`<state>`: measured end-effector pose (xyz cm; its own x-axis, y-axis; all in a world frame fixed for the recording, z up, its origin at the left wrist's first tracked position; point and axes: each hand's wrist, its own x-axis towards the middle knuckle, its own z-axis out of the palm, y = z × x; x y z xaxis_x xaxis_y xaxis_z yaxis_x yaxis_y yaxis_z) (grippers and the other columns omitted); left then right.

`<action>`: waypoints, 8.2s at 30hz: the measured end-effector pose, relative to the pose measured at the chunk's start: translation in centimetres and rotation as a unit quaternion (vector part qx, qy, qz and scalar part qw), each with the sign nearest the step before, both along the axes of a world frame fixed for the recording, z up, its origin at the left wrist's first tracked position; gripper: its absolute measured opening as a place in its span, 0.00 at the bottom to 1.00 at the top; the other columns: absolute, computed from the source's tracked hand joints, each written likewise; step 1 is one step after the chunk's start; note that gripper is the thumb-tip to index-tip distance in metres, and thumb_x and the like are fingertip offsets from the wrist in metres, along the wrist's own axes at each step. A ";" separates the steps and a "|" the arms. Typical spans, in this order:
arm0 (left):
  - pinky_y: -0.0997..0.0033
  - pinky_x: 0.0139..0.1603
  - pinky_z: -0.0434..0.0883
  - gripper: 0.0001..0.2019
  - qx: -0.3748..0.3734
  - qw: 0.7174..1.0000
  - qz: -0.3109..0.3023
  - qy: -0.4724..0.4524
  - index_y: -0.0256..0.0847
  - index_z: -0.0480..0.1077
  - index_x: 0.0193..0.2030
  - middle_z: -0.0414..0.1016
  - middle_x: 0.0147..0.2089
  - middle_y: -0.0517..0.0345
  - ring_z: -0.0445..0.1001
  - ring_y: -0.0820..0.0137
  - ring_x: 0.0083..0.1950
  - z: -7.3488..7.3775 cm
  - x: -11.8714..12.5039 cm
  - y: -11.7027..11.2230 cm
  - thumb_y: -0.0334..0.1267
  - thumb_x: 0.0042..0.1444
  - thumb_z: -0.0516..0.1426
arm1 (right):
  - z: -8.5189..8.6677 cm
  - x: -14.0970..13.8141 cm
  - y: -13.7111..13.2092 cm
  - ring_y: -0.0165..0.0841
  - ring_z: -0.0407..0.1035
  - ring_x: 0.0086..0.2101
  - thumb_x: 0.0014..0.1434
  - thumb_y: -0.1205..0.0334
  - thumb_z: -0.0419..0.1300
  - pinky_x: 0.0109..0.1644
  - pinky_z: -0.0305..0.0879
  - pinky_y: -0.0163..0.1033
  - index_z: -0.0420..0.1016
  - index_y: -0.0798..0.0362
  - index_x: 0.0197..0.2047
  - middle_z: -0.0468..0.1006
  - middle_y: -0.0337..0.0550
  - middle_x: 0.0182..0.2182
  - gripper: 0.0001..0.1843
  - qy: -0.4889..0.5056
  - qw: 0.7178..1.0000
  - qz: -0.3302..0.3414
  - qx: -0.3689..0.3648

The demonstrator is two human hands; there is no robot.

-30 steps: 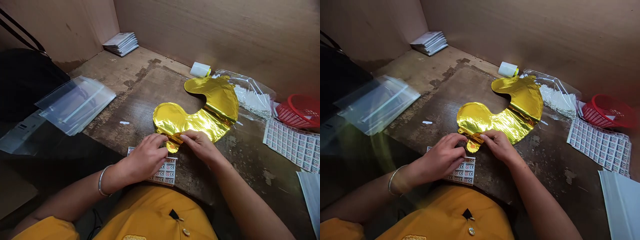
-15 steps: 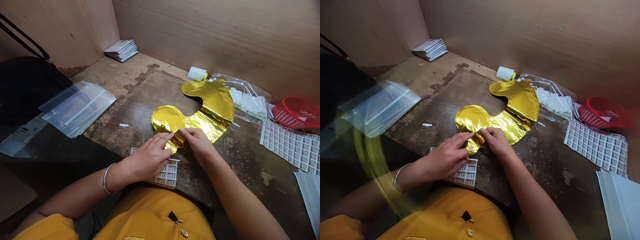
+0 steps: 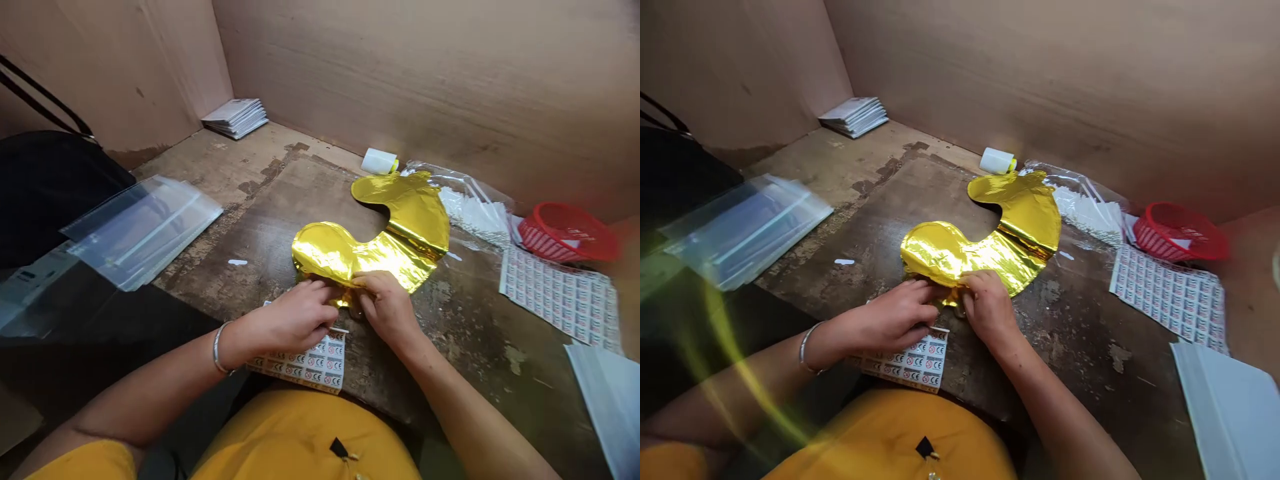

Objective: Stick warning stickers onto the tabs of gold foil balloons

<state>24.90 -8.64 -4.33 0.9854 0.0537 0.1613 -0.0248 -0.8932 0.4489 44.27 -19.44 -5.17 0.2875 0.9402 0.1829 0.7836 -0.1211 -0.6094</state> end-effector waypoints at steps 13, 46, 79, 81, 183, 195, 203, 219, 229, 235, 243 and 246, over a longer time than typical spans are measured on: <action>0.47 0.68 0.59 0.03 -0.059 0.997 -0.001 -0.040 0.39 0.71 0.33 0.71 0.61 0.50 0.65 0.58 0.66 -1.5 -0.1 0.2 0.30 0.56 0.56 | 6.3 19.3 11.4 0.42 0.70 0.34 0.58 0.57 0.58 0.38 0.65 0.48 0.65 0.49 0.19 0.67 0.43 0.19 0.17 -0.056 0.943 -0.287 0.157; 0.77 0.31 0.65 0.08 -0.472 0.861 0.128 0.142 0.35 0.76 0.36 0.77 0.32 0.59 0.71 0.73 0.32 1.9 -1.8 -2.0 0.37 0.55 0.58 | 5.3 -5.5 -5.3 0.38 0.68 0.38 0.60 0.65 0.60 0.42 0.69 0.45 0.76 0.50 0.39 0.77 0.45 0.34 0.05 -0.102 0.991 0.083 0.029; 0.79 0.24 0.59 0.10 -0.719 0.640 0.157 0.221 0.35 0.72 0.28 0.69 0.22 0.65 0.62 0.80 0.21 0.6 -1.6 -1.9 0.41 0.50 0.63 | 3.8 -5.2 -5.7 0.34 0.70 0.34 0.59 0.72 0.58 0.39 0.67 0.41 0.74 0.54 0.42 0.80 0.45 0.33 0.08 -0.292 0.912 0.216 0.191; 0.79 0.25 0.59 0.11 -0.719 0.641 0.156 0.220 0.35 0.72 0.28 0.69 0.22 0.65 0.63 0.80 0.21 0.6 -1.6 -1.8 0.42 0.51 0.63 | 3.7 -5.0 -5.7 0.34 0.71 0.34 0.60 0.72 0.57 0.39 0.67 0.41 0.74 0.54 0.42 0.81 0.45 0.33 0.08 -0.295 0.909 0.222 0.193; 0.59 0.46 0.73 0.10 0.028 0.999 -0.024 -0.020 0.37 0.72 0.33 0.73 0.39 0.46 0.71 0.61 0.44 -0.9 -0.8 -0.2 0.36 0.61 0.52 | 0.7 -1.6 -0.7 0.48 0.66 0.54 0.51 0.57 0.65 0.57 0.64 0.56 0.72 0.51 0.51 0.75 0.54 0.53 0.23 -0.026 0.999 0.019 0.036; 0.50 0.68 0.59 0.07 -0.049 0.997 -0.043 -0.040 0.38 0.71 0.40 0.69 0.62 0.45 0.63 0.57 0.66 -1.3 -1.1 -0.3 0.32 0.62 0.52 | 4.3 10.7 6.7 0.31 0.70 0.24 0.60 0.56 0.58 0.30 0.68 0.37 0.77 0.57 0.27 0.76 0.40 0.21 0.16 -0.033 0.994 -0.103 -0.004; 0.49 0.69 0.56 0.05 -0.095 0.995 -0.033 -0.026 0.40 0.71 0.40 0.69 0.63 0.50 0.64 0.58 0.66 -1.5 -0.9 -0.1 0.31 0.60 0.54 | 8.8 19.1 12.3 0.37 0.71 0.45 0.68 0.57 0.50 0.48 0.70 0.47 0.73 0.55 0.47 0.75 0.48 0.46 0.15 -0.112 0.939 -0.274 0.172; 0.75 0.34 0.66 0.08 -0.398 0.901 0.140 0.099 0.38 0.76 0.37 0.78 0.34 0.60 0.74 0.72 0.34 2.8 -1.2 -1.8 0.41 0.55 0.61 | 4.0 -4.8 -7.0 0.31 0.73 0.29 0.60 0.56 0.60 0.34 0.68 0.34 0.78 0.52 0.33 0.80 0.39 0.28 0.09 0.219 0.970 -0.036 -0.095; 0.76 0.30 0.67 0.12 -0.569 0.781 0.198 0.168 0.35 0.76 0.38 0.77 0.32 0.58 0.71 0.74 0.29 1.8 -1.6 -3.4 0.41 0.49 0.62 | 4.3 -5.1 -7.6 0.41 0.70 0.43 0.60 0.61 0.60 0.47 0.69 0.48 0.76 0.51 0.46 0.79 0.48 0.41 0.11 -0.073 0.996 -0.008 0.055; 0.75 0.31 0.68 0.11 -0.545 0.800 0.194 0.159 0.35 0.77 0.38 0.79 0.34 0.56 0.73 0.72 0.32 1.8 -1.8 -3.8 0.40 0.51 0.61 | 4.6 -6.0 -6.1 0.37 0.67 0.37 0.60 0.67 0.60 0.42 0.69 0.45 0.77 0.51 0.38 0.77 0.45 0.32 0.05 -0.128 0.987 0.066 0.077; 0.77 0.28 0.67 0.10 -0.602 0.757 0.193 0.162 0.36 0.76 0.35 0.76 0.30 0.60 0.70 0.75 0.28 1.1 -1.7 -3.8 0.41 0.50 0.63 | 3.3 -5.9 -6.9 0.38 0.70 0.38 0.55 0.72 0.64 0.43 0.67 0.45 0.75 0.50 0.43 0.81 0.42 0.34 0.12 -0.229 0.955 0.101 0.159; 0.78 0.28 0.66 0.09 -0.639 0.726 0.190 0.166 0.35 0.75 0.33 0.75 0.28 0.61 0.69 0.77 0.26 1.1 -1.5 -3.8 0.39 0.49 0.63 | 3.0 -5.5 -7.2 0.37 0.70 0.38 0.56 0.71 0.62 0.43 0.67 0.44 0.74 0.49 0.45 0.81 0.42 0.36 0.13 -0.260 0.940 0.135 0.174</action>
<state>23.36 -12.47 -3.27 0.8330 0.2292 -0.5036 0.4143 0.3449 0.8423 38.81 -26.69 -2.15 -0.1656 0.8230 0.5434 0.9602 0.2602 -0.1015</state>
